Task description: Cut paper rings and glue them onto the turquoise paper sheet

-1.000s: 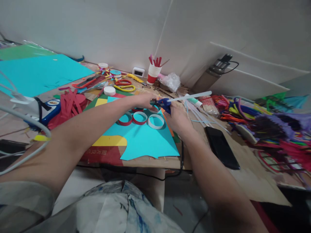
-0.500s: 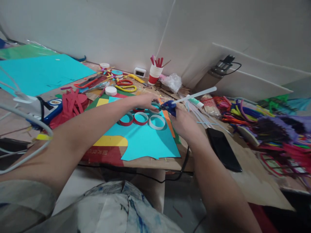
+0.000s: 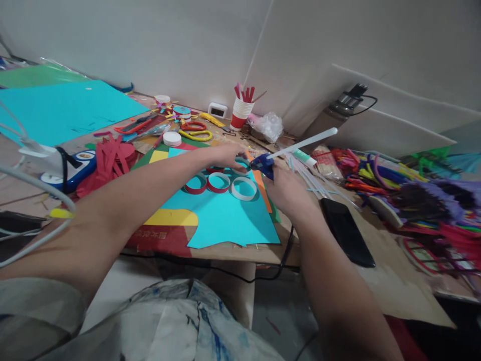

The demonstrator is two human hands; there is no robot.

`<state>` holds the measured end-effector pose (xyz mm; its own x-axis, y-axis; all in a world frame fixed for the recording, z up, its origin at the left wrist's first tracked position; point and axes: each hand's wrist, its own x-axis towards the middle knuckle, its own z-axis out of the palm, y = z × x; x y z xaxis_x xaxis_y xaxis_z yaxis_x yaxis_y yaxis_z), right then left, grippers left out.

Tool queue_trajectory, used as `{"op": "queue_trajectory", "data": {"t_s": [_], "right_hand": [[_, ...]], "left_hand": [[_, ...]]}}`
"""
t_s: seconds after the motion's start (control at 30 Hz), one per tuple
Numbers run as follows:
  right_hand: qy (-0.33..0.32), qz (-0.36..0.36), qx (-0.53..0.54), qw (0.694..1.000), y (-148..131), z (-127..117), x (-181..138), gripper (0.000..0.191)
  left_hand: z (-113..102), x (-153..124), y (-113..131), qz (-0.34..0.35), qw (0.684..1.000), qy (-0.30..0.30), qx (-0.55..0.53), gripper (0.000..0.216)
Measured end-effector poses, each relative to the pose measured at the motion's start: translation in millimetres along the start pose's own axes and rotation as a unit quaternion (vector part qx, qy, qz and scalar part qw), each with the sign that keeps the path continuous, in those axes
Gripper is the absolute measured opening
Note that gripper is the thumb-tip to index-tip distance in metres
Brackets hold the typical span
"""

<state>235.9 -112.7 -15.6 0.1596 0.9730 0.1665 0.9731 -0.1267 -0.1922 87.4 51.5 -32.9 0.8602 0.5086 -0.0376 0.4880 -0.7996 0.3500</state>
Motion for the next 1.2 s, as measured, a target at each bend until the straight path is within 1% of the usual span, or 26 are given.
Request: {"op": "queue_trajectory", "data": {"t_s": [0.17, 0.27, 0.4, 0.57, 0.73, 0.83, 1.07, 1.2], "right_hand": [[-0.007, 0.002, 0.002, 1.000, -2.5, -5.7, -3.3, 0.034], [-0.007, 0.001, 0.002, 1.000, -2.1, -5.3, -2.9, 0.034], [0.002, -0.005, 0.003, 1.000, -0.1, -2.8, -2.4, 0.034], [-0.009, 0.002, -0.006, 1.000, 0.5, -1.7, -2.2, 0.033], [-0.001, -0.006, -0.001, 1.000, -0.2, -1.5, -1.7, 0.033], [-0.002, -0.005, -0.005, 1.000, 0.6, -0.5, -0.9, 0.033], [-0.006, 0.009, -0.010, 1.000, 2.1, -0.3, -0.1, 0.033], [-0.006, 0.004, -0.015, 1.000, 1.7, -0.3, -0.6, 0.034]], "left_hand": [[-0.8, -1.4, 0.2, -0.005, 1.000, -0.002, 0.002, 0.064], [0.1, -0.5, -1.5, 0.002, 1.000, -0.004, -0.001, 0.064], [0.6, -0.2, -1.7, -0.010, 1.000, -0.002, 0.002, 0.064], [-0.5, -1.2, -0.5, 0.008, 1.000, 0.002, 0.003, 0.063], [0.7, 0.4, -3.0, 0.026, 1.000, 0.012, -0.007, 0.062], [1.2, 1.3, -4.1, 0.028, 1.000, 0.009, -0.002, 0.059], [0.3, 0.5, -2.1, 0.020, 1.000, 0.004, -0.001, 0.060], [1.0, 1.2, -2.7, 0.019, 1.000, 0.000, 0.000, 0.062]]}}
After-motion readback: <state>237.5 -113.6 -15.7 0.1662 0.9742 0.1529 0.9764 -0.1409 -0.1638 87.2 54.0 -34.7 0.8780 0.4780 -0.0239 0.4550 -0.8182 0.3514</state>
